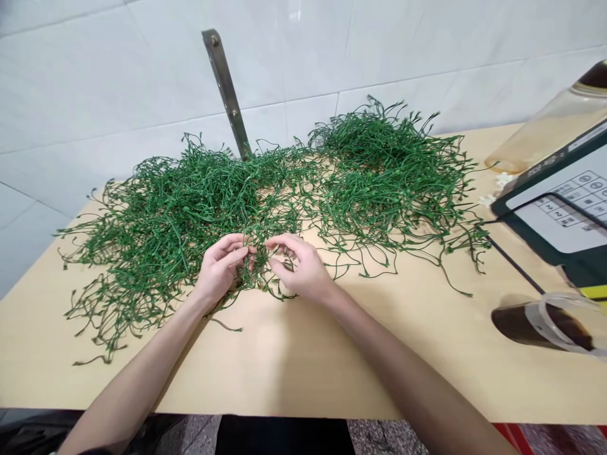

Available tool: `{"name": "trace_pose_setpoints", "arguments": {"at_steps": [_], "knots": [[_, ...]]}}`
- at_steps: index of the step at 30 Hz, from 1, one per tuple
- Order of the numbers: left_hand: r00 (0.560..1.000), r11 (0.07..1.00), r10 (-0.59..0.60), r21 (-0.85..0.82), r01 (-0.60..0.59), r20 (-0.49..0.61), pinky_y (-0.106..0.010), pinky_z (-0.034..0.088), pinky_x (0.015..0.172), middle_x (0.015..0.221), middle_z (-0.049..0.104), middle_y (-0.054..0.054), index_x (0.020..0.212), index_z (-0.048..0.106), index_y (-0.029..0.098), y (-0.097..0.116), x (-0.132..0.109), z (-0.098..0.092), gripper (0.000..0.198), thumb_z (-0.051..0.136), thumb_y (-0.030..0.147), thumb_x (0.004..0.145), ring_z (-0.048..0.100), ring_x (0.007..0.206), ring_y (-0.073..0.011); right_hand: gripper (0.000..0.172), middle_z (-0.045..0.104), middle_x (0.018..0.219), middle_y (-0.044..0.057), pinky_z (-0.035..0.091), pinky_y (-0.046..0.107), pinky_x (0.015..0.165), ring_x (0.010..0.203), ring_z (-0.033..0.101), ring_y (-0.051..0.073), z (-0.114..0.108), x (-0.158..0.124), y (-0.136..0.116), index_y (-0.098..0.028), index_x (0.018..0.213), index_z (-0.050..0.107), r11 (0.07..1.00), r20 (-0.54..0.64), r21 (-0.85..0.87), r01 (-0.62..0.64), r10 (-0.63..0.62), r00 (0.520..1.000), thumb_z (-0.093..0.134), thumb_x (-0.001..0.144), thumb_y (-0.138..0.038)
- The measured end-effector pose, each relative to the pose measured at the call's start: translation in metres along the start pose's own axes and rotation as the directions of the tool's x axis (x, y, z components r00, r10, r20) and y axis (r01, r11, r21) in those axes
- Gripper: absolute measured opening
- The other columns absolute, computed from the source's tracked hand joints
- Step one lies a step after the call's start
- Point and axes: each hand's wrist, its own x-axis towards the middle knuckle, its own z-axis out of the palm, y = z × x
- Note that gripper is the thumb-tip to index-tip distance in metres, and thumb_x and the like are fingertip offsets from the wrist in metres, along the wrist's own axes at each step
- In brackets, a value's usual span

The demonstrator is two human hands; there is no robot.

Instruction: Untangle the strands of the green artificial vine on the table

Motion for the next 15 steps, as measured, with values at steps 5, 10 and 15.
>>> {"name": "trace_pose_setpoints", "arguments": {"at_steps": [5, 10, 15], "knots": [[0.999, 0.999, 0.046, 0.011, -0.047, 0.006, -0.024, 0.051, 0.059, 0.075, 0.068, 0.0, 0.081, 0.068, 0.016, 0.0014, 0.0, 0.0, 0.021, 0.072, 0.014, 0.061, 0.061, 0.063, -0.0115, 0.032, 0.063, 0.104, 0.007, 0.05, 0.032, 0.071, 0.078, 0.059, 0.016, 0.0053, -0.0019, -0.0029, -0.022, 0.112, 0.065, 0.998, 0.108, -0.048, 0.032, -0.027, 0.994, 0.064, 0.08, -0.019], [0.997, 0.991, 0.074, 0.107, -0.075, 0.014, -0.025, 0.054, 0.067, 0.087, 0.07, -0.002, 0.082, 0.065, 0.015, -0.0004, -0.0019, -0.0001, 0.021, 0.078, 0.023, 0.067, 0.065, 0.072, -0.0119, 0.026, 0.061, 0.088, 0.005, 0.05, 0.03, 0.065, 0.068, 0.056, 0.014, 0.0051, -0.0006, 0.0, -0.019, 0.109, 0.067, 1.0, 0.074, -0.016, -0.018, 0.019, 0.997, 0.062, 0.084, -0.023], [0.998, 0.987, 0.063, 0.151, -0.059, -0.021, -0.025, 0.053, 0.066, 0.082, 0.068, -0.001, 0.082, 0.06, 0.015, 0.0016, -0.0015, 0.0015, 0.03, 0.081, 0.031, 0.067, 0.065, 0.071, -0.0121, 0.016, 0.065, 0.084, 0.006, 0.049, 0.03, 0.064, 0.072, 0.058, 0.016, 0.0044, 0.0009, 0.0007, -0.019, 0.092, 0.072, 0.998, -0.048, 0.024, -0.051, 0.052, 0.997, 0.064, 0.085, -0.031]]}}
